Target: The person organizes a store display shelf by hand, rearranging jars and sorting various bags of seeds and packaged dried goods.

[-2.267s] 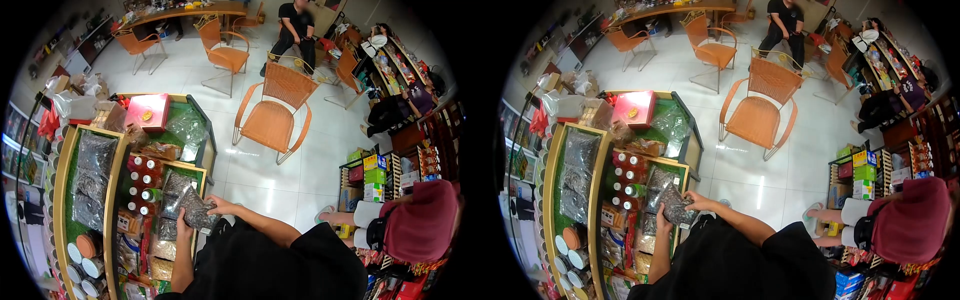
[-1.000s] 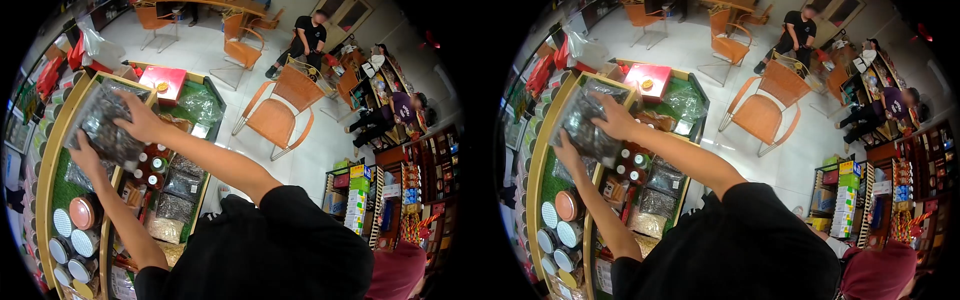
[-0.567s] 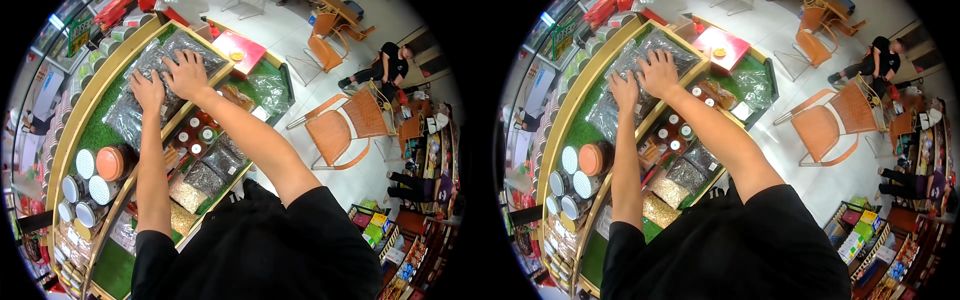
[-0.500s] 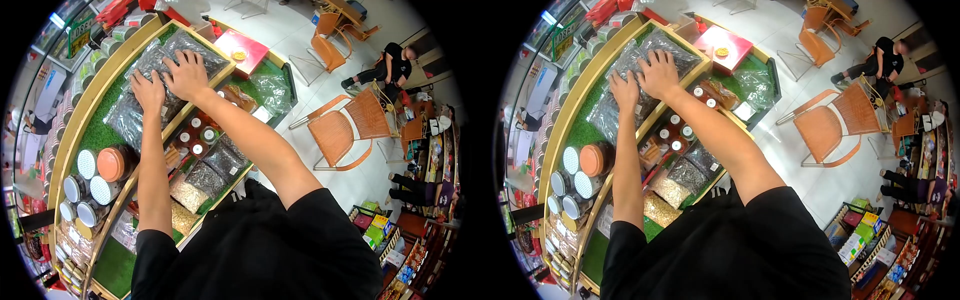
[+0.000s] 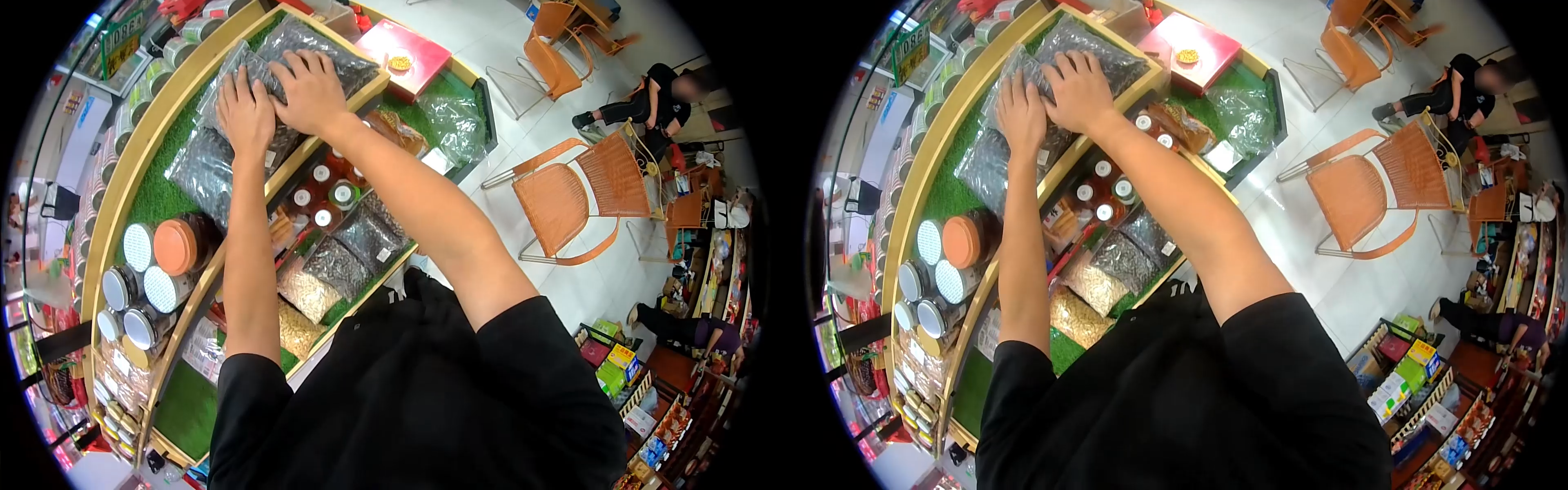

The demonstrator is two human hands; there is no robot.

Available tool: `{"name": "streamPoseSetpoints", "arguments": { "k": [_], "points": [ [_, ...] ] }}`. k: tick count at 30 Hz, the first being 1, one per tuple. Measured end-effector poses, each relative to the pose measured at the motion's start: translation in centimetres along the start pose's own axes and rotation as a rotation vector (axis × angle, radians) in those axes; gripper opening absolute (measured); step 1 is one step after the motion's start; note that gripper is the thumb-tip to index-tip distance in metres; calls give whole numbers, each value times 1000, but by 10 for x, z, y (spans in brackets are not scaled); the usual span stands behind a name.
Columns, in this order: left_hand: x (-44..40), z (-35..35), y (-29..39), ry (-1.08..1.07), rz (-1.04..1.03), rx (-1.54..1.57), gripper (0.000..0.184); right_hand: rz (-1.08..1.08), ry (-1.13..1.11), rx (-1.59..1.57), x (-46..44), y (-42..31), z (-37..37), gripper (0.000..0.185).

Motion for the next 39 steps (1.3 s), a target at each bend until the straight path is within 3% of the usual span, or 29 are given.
{"name": "streamPoseSetpoints", "arguments": {
  "k": [10, 12, 14, 16, 19, 21, 23, 24, 26, 28, 31, 34, 37, 39],
  "points": [
    [-9, -11, -14, -10, -23, 31, 57, 52, 103, 18, 7, 4, -9, 35],
    [-9, -15, -17, -37, -20, -20, 57, -10, 17, -30, 28, 5, 11, 30],
    [-7, -17, -16, -42, -8, -24, 58, -242, 32, -348, 75, 29, 43, 29],
    [-9, -18, -18, -56, 40, -57, 58, -387, -95, -286, 164, 60, 65, 29],
    [-15, -23, -24, -55, 31, -14, 59, -872, -446, -46, 403, 142, 102, 32],
    [-14, -24, -23, -65, 24, -7, 59, -1476, -685, 32, 593, 167, 194, 33],
    [-11, -27, -24, -44, -6, -22, 60, -2186, -591, -173, 704, 95, 354, 36],
    [-7, -27, -22, -49, -7, -24, 60, -2475, -602, -10, 812, 114, 367, 25],
    [10, -16, -11, 15, -63, 0, 60, -2635, -414, -34, 820, 76, 406, 18],
    [-1, -17, -16, 30, -75, 16, 60, -2604, -365, -74, 818, 61, 399, 18],
    [-22, -29, -31, -106, -32, -18, 62, -2373, -390, -91, 796, 70, 352, 18],
    [7, -1, -7, 64, -133, 98, 58, -1955, -422, -30, 754, 102, 291, 17],
    [74, 44, 37, 146, -161, 178, 48, -1345, -421, 157, 676, 145, 253, 17],
    [126, 49, 56, 39, -128, 205, 46, -1255, -548, 141, 647, 185, 236, 21]
  ]
}}
Point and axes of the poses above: each hand's wrist, its own x-axis away from the middle knuckle, its own z-axis out of the back of the hand, y = z × x, the point moved 8 cm from there along -x, towards the middle knuckle, and after that the axes turned 9 degrees about -z, right-handed, at the moved point
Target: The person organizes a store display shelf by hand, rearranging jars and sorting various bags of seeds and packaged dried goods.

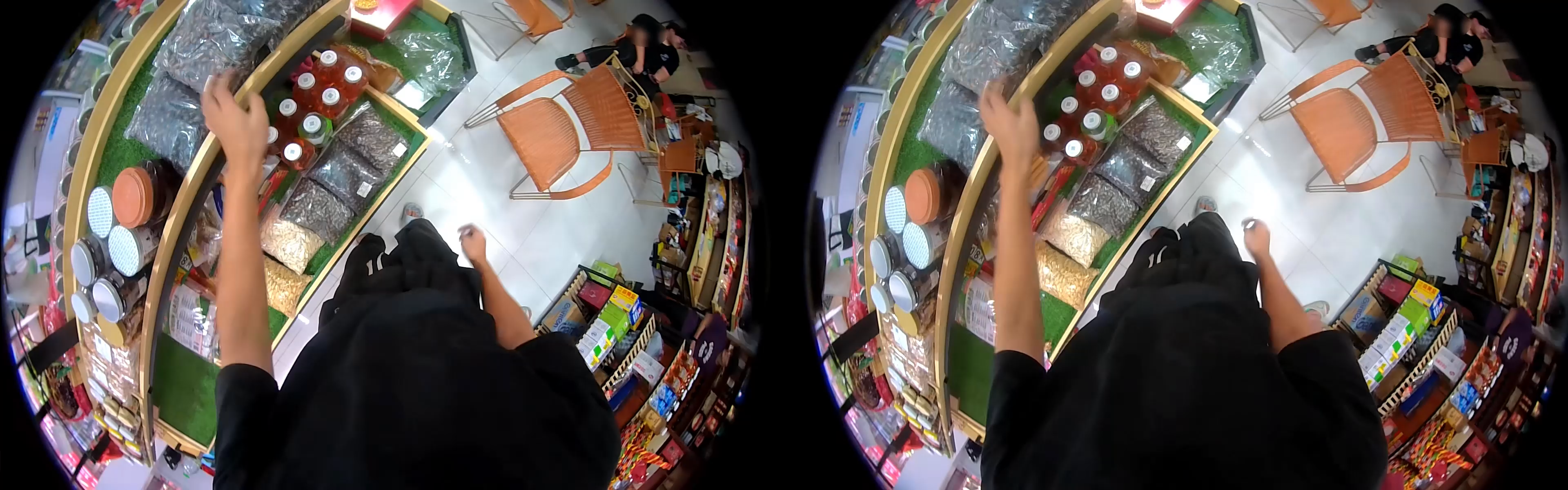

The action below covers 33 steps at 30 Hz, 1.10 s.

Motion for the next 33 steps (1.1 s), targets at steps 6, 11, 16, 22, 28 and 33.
{"name": "streamPoseSetpoints", "arguments": {
  "k": [6, 11, 16, 22, 28, 33],
  "points": [
    [168, -21, 0, -398, 233, -51, 51, -482, -352, -473, -103, -16, -10, 25],
    [398, -29, -8, -1251, 721, 144, 48, -460, -436, -579, -104, -68, -13, 27],
    [540, 8, 40, -1447, 1221, 465, 48, -512, -580, -561, -60, -29, -56, 25],
    [562, 30, 67, -1091, 1719, 541, 44, -568, -660, -400, -24, 71, -77, 31],
    [553, 17, 45, -913, 1705, 617, 41, -735, -586, -396, -23, 34, -30, 36],
    [549, -2, 21, -852, 1681, 701, 40, -594, -524, -389, -36, -28, -20, 33]
  ]
}}
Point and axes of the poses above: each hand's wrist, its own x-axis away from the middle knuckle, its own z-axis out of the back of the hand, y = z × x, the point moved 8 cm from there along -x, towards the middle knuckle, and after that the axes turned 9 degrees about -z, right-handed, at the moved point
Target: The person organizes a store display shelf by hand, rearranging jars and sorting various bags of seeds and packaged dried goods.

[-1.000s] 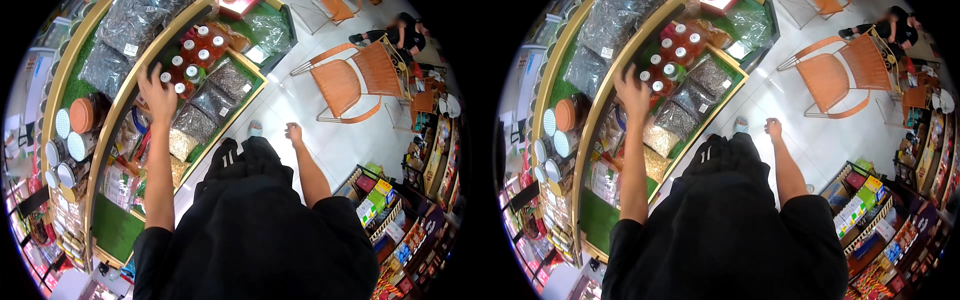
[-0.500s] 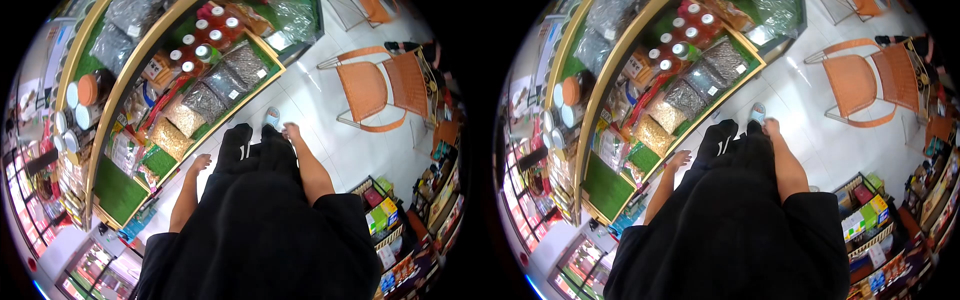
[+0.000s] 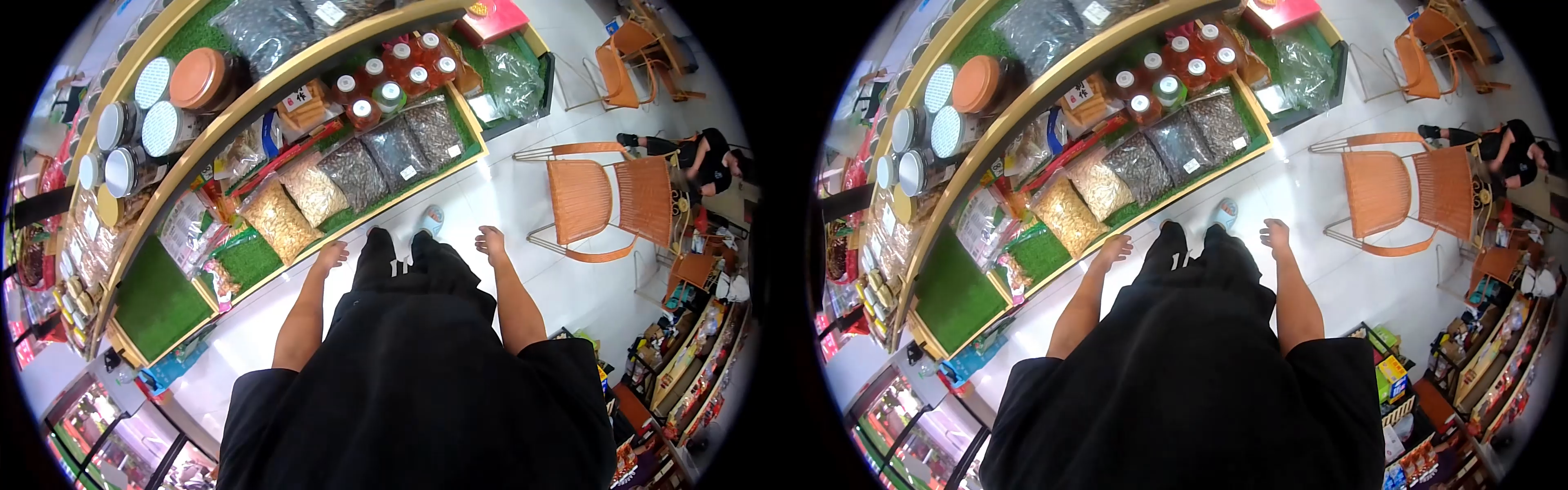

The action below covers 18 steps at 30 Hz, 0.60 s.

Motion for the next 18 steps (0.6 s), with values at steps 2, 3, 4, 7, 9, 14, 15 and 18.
{"name": "streamPoseSetpoints", "arguments": {
  "k": [2, 3, 4, 7, 9, 14, 15, 18],
  "points": [
    [-11, 1, 0, -22, -21, 39, 40, 59, -5, 50, 14, -19, -19, 29],
    [-18, 2, -1, -13, -21, 64, 39, 70, 9, 57, 19, -23, -28, 27],
    [-25, 4, -2, -5, -22, 87, 38, 83, 26, 62, 24, -27, -37, 27],
    [-36, 2, 11, -18, -42, 122, 34, 141, -7, 114, 33, -24, -66, 25],
    [-48, -2, 19, -33, -58, 164, 34, 135, -8, 221, 33, -13, -80, 24],
    [-80, -11, 36, -1, -103, 225, 49, 123, 32, 458, 32, -3, -100, 24],
    [-75, -9, 46, 49, -120, 168, 51, 127, 32, 476, 33, 0, -102, 24],
    [-127, -17, 32, 43, -261, 1, 54, 172, -6, 539, 30, -5, -116, 23]
  ]
}}
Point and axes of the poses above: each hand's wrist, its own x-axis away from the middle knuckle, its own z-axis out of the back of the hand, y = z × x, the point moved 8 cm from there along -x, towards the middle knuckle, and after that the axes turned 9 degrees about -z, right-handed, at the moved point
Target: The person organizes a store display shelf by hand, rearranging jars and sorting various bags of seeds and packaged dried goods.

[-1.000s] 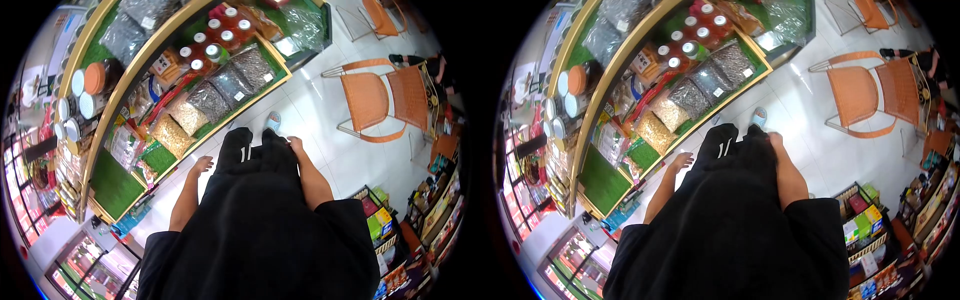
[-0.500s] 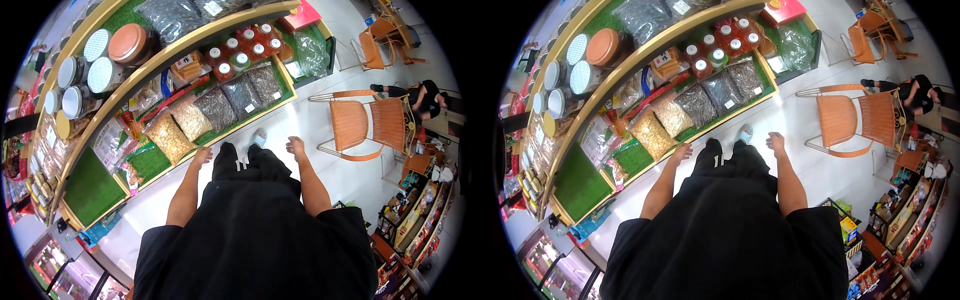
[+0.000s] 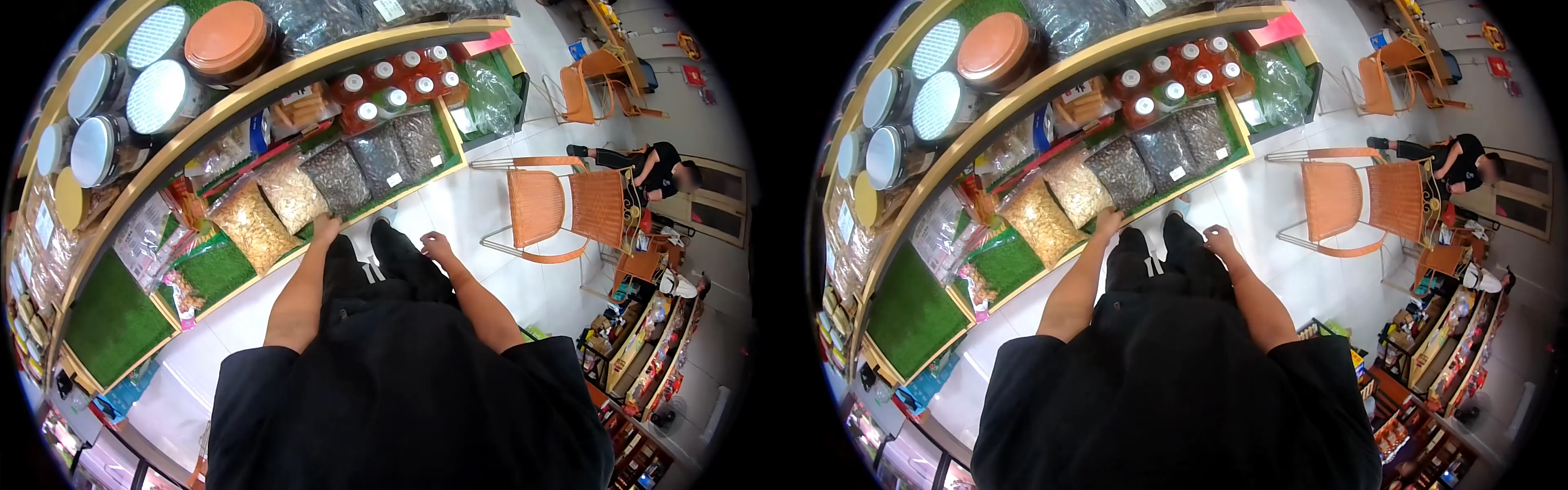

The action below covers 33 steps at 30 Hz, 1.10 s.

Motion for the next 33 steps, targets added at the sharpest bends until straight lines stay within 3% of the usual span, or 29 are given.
{"name": "streamPoseSetpoints", "arguments": {
  "k": [2, 3, 5, 9, 14, 17, 22, 25, 27, 32, 33],
  "points": [
    [-6, 5, 6, 116, -43, -69, 50, -37, -24, -4, -1, -6, -5, 22],
    [26, 6, 46, 139, 76, 87, 41, -3, -32, 67, -3, -10, -7, 22],
    [19, -3, 40, 187, 115, 210, 35, 78, -46, 158, -6, -24, -11, 21],
    [10, -10, 32, 254, 182, 448, 28, 122, -100, 45, -1, -48, -16, 21],
    [-3, 2, 31, 249, 266, 259, 32, 80, -116, -8, 7, -54, -18, 20],
    [0, 1, 47, 114, 268, 258, 25, 110, -150, -15, 6, -58, -23, 21],
    [7, 7, 75, -43, 95, 297, 20, 97, -243, -124, 13, -80, -35, 21],
    [28, 16, 102, -97, 65, 290, 19, 21, -294, -140, 10, -89, -51, 44],
    [38, 23, 112, -113, 24, 299, 19, -35, -394, -197, 16, -100, -61, 71],
    [79, 24, 143, -231, -24, 306, 21, -126, -539, -439, 34, -121, -89, 76],
    [86, 21, 147, -268, -33, 270, 22, -165, -721, -487, 39, -124, -102, 72]
  ]
}}
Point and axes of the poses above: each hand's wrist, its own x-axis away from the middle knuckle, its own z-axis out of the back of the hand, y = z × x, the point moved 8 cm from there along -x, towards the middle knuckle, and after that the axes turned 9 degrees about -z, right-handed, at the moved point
